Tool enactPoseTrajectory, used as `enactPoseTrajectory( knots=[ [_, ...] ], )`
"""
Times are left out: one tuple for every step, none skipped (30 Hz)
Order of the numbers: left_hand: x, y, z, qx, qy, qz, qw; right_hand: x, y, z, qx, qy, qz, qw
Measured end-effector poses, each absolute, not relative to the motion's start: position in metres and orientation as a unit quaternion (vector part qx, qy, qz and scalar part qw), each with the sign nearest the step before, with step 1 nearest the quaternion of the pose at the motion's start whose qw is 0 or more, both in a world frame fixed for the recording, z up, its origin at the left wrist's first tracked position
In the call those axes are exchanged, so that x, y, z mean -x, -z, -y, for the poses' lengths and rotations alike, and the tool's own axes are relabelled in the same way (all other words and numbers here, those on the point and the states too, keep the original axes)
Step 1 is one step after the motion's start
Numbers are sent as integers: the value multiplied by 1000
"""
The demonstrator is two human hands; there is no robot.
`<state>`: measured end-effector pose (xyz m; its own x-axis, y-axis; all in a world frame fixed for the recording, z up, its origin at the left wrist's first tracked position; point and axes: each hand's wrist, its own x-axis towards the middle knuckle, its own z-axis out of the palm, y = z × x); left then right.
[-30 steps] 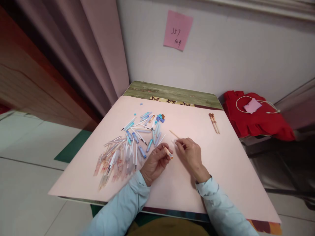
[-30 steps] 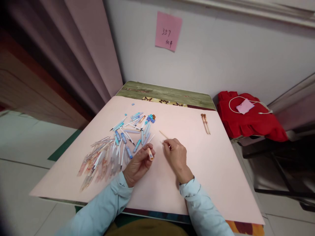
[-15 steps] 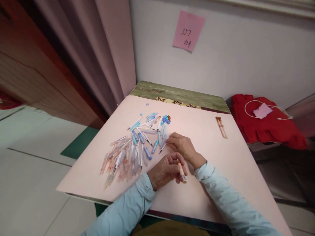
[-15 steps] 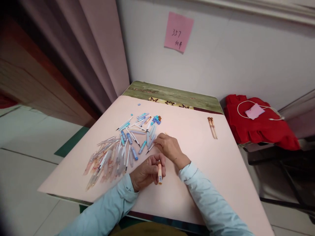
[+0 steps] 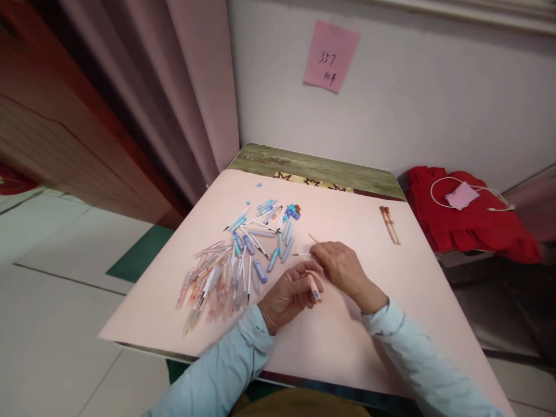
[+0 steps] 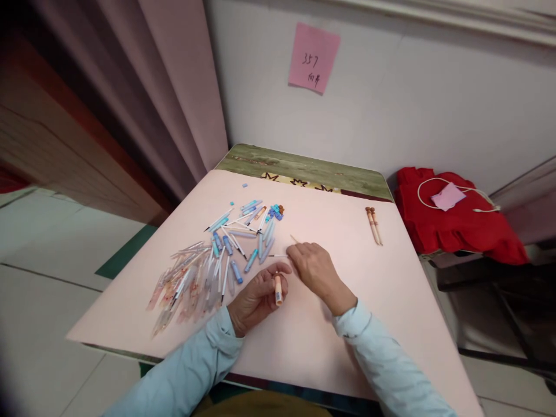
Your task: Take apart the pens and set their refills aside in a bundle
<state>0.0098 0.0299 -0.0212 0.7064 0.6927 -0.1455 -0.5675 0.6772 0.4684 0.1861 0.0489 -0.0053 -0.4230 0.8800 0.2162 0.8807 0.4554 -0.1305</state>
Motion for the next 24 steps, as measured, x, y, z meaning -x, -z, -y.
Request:
enactPoseTrajectory(
  knots=[
    [-10,20,-31,-178,-361,-167,900,-189,8,-40,571,-15,805,160],
    [-11,20,-32,-153,-375,-177,897,-191,12,-31,616,-46,762,197],
    [-11,21,-33,-129,-388,-187,893,-192,16,-23,650,-91,717,236],
    [-11,22,-34,-107,-400,-195,889,-193,20,-15,672,-141,672,276],
    [-12,23,-35,-90,-410,-202,885,-193,23,-9,683,-191,631,315],
    [-12,25,-36,-78,-417,-209,881,-193,26,-4,684,-237,595,349],
    [-12,28,-37,-70,-424,-216,877,-192,28,1,680,-275,565,378],
    [-12,29,-38,-66,-431,-223,872,-191,30,5,674,-305,537,404],
    [-12,31,-39,-64,-437,-229,868,-189,30,8,667,-333,510,428],
    [-13,32,-40,-62,-442,-234,864,-187,30,11,658,-362,484,450],
    [-13,32,-40,-60,-447,-239,860,-186,29,13,646,-389,459,471],
    [-13,32,-40,-58,-451,-245,856,-185,27,14,633,-412,435,490],
    [-14,32,-41,-55,-455,-250,853,-185,25,14,623,-429,417,504],
    [-14,31,-41,-51,-459,-257,849,-185,22,15,618,-439,406,510],
    [-14,31,-41,-46,-462,-264,845,-186,20,14,623,-438,406,504],
    [-14,30,-41,-42,-465,-271,841,-187,17,14,640,-426,418,484],
    [-14,29,-41,-37,-469,-278,838,-188,15,14,668,-399,441,448],
    [-14,29,-41,-33,-472,-283,834,-189,13,14,701,-360,470,397],
    [-14,29,-41,-32,-474,-285,833,-190,11,14,735,-311,500,338],
    [-13,29,-41,-32,-475,-285,832,-190,10,15,763,-257,525,276],
    [-13,30,-41,-35,-474,-281,834,-190,9,16,783,-206,544,221],
    [-12,30,-41,-40,-472,-275,837,-189,8,17,795,-163,558,176],
    [-12,31,-41,-46,-470,-266,840,-188,8,17,800,-128,568,144],
    [-12,32,-41,-53,-467,-257,845,-188,8,17,801,-101,577,122]
  ],
)
